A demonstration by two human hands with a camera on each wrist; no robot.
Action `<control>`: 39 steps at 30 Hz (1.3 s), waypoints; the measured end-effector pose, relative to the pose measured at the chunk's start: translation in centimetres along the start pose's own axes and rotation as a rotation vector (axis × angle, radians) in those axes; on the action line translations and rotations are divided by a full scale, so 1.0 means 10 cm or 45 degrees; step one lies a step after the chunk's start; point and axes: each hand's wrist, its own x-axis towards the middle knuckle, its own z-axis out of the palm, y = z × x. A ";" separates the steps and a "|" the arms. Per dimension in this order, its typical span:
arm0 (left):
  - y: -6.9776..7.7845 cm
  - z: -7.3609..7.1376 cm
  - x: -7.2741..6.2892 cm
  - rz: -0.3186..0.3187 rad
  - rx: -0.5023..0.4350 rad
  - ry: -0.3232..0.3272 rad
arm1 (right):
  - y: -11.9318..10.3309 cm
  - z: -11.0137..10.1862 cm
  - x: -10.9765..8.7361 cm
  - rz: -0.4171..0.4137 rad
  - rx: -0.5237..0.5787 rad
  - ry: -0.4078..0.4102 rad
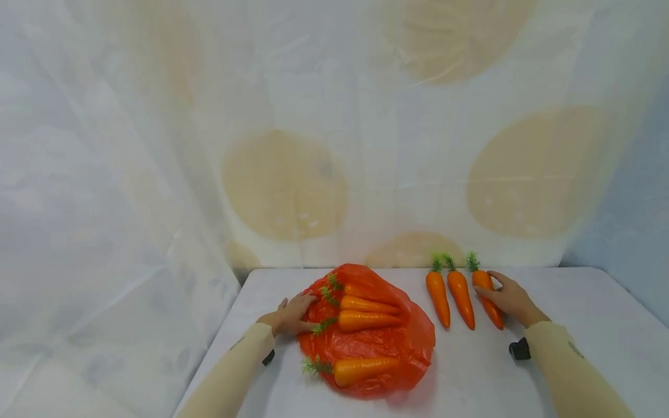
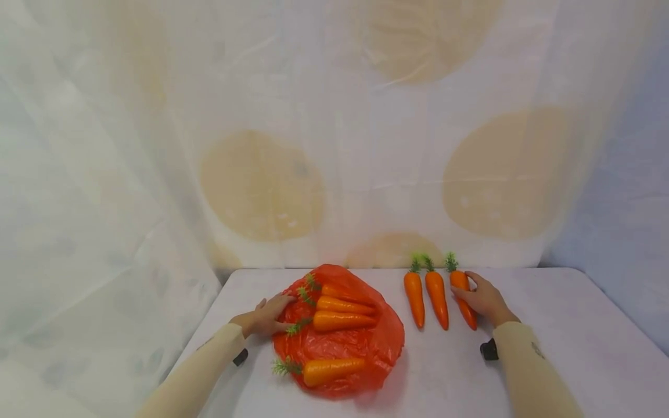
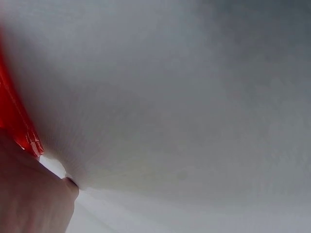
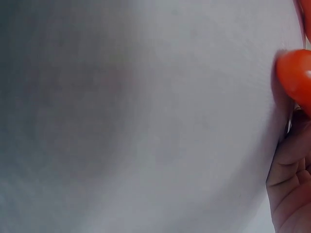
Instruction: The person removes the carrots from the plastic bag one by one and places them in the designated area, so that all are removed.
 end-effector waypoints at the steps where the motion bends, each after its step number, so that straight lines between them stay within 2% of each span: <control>1: 0.01 0.00 0.00 -0.004 0.002 -0.004 | 0.00 0.00 0.00 -0.001 -0.007 0.000; 10: 0.02 -0.02 -0.02 0.006 -0.005 0.008 | -0.02 -0.05 -0.04 -0.025 -0.083 0.018; 12: 0.01 -0.01 -0.02 0.003 -0.003 0.005 | 0.00 -0.09 -0.06 -0.055 -0.152 0.071; 19: -0.03 0.01 0.01 0.008 -0.024 0.000 | 0.14 -0.24 -0.14 -0.170 -0.474 0.362; 22: -0.03 0.01 0.01 0.010 -0.026 -0.003 | 0.24 -0.31 -0.18 -0.218 -0.559 0.438; 28: 0.00 -0.01 -0.03 -0.001 -0.014 0.001 | 0.38 -0.34 -0.25 -0.206 -0.596 0.500; 32: -0.02 0.03 0.00 0.004 -0.014 0.003 | 0.44 -0.32 -0.29 -0.214 -0.643 0.571; 35: -0.06 0.05 0.05 0.010 -0.003 -0.001 | 0.45 -0.33 -0.28 -0.227 -0.662 0.597; 39: -0.02 0.01 0.04 0.004 0.015 0.006 | 0.39 -0.36 -0.28 -0.252 -0.667 0.599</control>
